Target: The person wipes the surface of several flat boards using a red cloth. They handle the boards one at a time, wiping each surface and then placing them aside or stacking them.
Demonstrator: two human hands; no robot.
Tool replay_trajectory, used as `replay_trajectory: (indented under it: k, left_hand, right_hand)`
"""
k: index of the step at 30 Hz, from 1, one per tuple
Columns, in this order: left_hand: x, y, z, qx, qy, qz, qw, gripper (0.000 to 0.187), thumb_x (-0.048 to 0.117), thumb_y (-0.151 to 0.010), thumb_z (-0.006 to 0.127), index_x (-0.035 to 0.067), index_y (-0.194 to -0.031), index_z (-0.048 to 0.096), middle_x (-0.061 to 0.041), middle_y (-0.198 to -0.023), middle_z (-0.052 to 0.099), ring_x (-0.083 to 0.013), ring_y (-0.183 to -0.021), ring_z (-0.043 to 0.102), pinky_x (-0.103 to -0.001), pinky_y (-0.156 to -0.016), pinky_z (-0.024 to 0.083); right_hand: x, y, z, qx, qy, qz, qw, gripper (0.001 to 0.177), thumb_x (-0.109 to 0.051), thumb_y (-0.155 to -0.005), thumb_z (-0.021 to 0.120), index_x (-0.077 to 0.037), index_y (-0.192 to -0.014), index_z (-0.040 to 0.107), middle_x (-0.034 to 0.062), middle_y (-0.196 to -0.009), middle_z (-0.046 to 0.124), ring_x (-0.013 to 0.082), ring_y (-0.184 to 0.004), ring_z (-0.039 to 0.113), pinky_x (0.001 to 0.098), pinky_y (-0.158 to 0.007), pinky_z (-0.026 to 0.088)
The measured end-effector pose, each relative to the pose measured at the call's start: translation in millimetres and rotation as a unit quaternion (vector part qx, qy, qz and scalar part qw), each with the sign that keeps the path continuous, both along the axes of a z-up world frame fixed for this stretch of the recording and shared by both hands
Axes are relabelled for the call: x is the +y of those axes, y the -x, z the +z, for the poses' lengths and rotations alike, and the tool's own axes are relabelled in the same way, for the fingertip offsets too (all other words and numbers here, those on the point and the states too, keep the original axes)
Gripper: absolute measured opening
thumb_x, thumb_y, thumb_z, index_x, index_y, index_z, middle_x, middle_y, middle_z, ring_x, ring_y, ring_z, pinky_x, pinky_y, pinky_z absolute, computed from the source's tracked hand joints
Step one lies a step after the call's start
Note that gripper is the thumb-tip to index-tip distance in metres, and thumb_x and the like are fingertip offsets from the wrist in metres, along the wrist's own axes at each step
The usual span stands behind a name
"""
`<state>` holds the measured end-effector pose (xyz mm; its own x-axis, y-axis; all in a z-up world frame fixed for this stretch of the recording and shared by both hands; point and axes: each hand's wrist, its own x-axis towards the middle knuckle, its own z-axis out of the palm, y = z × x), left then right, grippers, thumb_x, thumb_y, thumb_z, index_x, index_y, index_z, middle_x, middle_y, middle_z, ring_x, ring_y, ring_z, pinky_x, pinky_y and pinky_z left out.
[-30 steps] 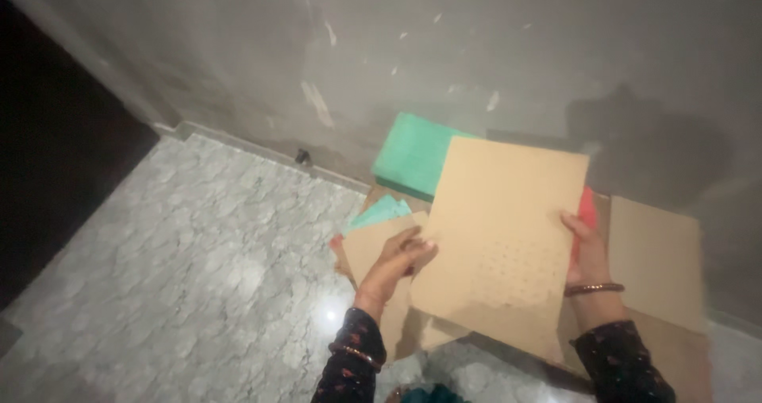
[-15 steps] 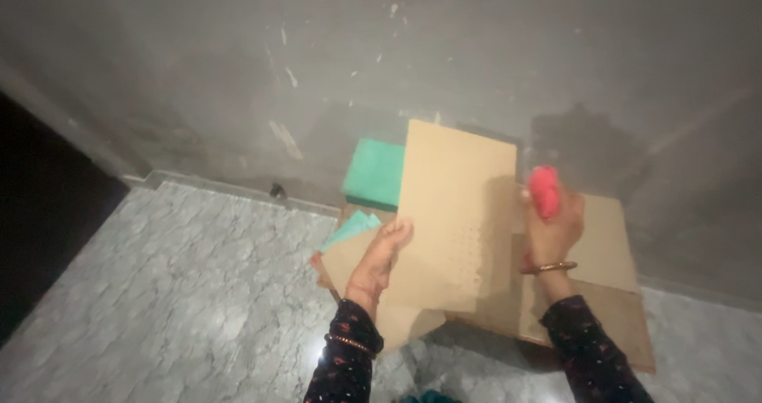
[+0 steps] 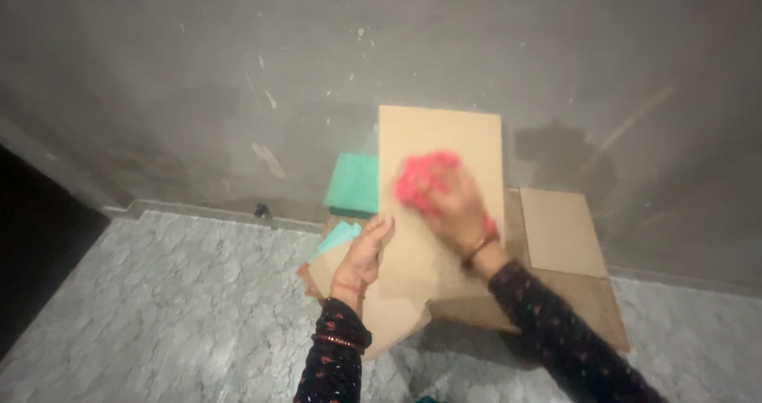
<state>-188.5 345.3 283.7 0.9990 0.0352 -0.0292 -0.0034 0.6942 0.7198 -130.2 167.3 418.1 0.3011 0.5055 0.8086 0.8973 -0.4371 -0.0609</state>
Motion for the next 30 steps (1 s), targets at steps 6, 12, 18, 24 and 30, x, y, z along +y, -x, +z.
replay_trajectory:
  k: [6,12,18,24,30]
  left_hand:
    - [0.4,25.5,29.1,-0.027,-0.028,-0.071,0.997,0.038,0.027,-0.101,0.06,0.002,-0.13,0.065,-0.006,-0.124,0.071,-0.0155,-0.111,0.066,-0.033,-0.098,0.052]
    - [5.3,-2.1,-4.2,-0.046,-0.013,0.002,0.999,0.036,0.023,-0.105,0.063,0.0,-0.132,0.063,-0.006,-0.124,0.068,-0.0181,-0.112,0.063,-0.035,-0.097,0.051]
    - [16.7,-14.8,3.3,-0.022,-0.013,0.126,0.992,0.043,0.026,-0.103,0.059,0.004,-0.14,0.058,-0.005,-0.137,0.064,-0.0145,-0.125,0.06,-0.029,-0.106,0.048]
    - [19.4,0.6,29.8,-0.028,0.091,0.064,0.993,0.041,0.026,-0.099,0.059,0.004,-0.133,0.057,-0.007,-0.128,0.066,-0.0213,-0.115,0.064,-0.038,-0.099,0.052]
    - [33.2,-2.1,2.1,0.002,-0.034,0.138,0.99,0.034,0.022,-0.103,0.062,-0.001,-0.128,0.065,-0.004,-0.12,0.068,-0.0139,-0.108,0.062,-0.031,-0.096,0.051]
  right_hand:
    - [-35.2,-84.7,1.8,0.085,-0.078,-0.173,0.978,0.035,-0.022,-0.09,0.079,-0.009,-0.121,0.068,0.0143,-0.123,0.064,0.0413,-0.11,0.059,0.0498,-0.096,0.05]
    - [-14.9,-3.3,-25.9,0.079,-0.058,-0.025,0.995,0.035,-0.022,-0.086,0.075,-0.012,-0.119,0.067,0.0129,-0.127,0.064,0.0398,-0.119,0.062,0.0497,-0.103,0.05]
    - [-35.2,38.5,-57.6,-0.02,0.088,0.045,0.995,0.051,-0.035,-0.077,0.079,-0.019,-0.125,0.071,0.0099,-0.128,0.067,0.034,-0.113,0.064,0.0512,-0.099,0.053]
    - [-92.1,-36.6,-121.8,0.058,0.024,-0.179,0.982,0.048,-0.037,-0.085,0.078,-0.018,-0.128,0.069,0.019,-0.132,0.063,0.0399,-0.11,0.061,0.0478,-0.088,0.053]
    - [-120.9,-71.0,-192.3,0.276,-0.046,-0.187,0.942,0.051,-0.044,-0.094,0.068,-0.011,-0.132,0.064,0.0207,-0.134,0.06,0.0405,-0.115,0.061,0.0478,-0.097,0.05]
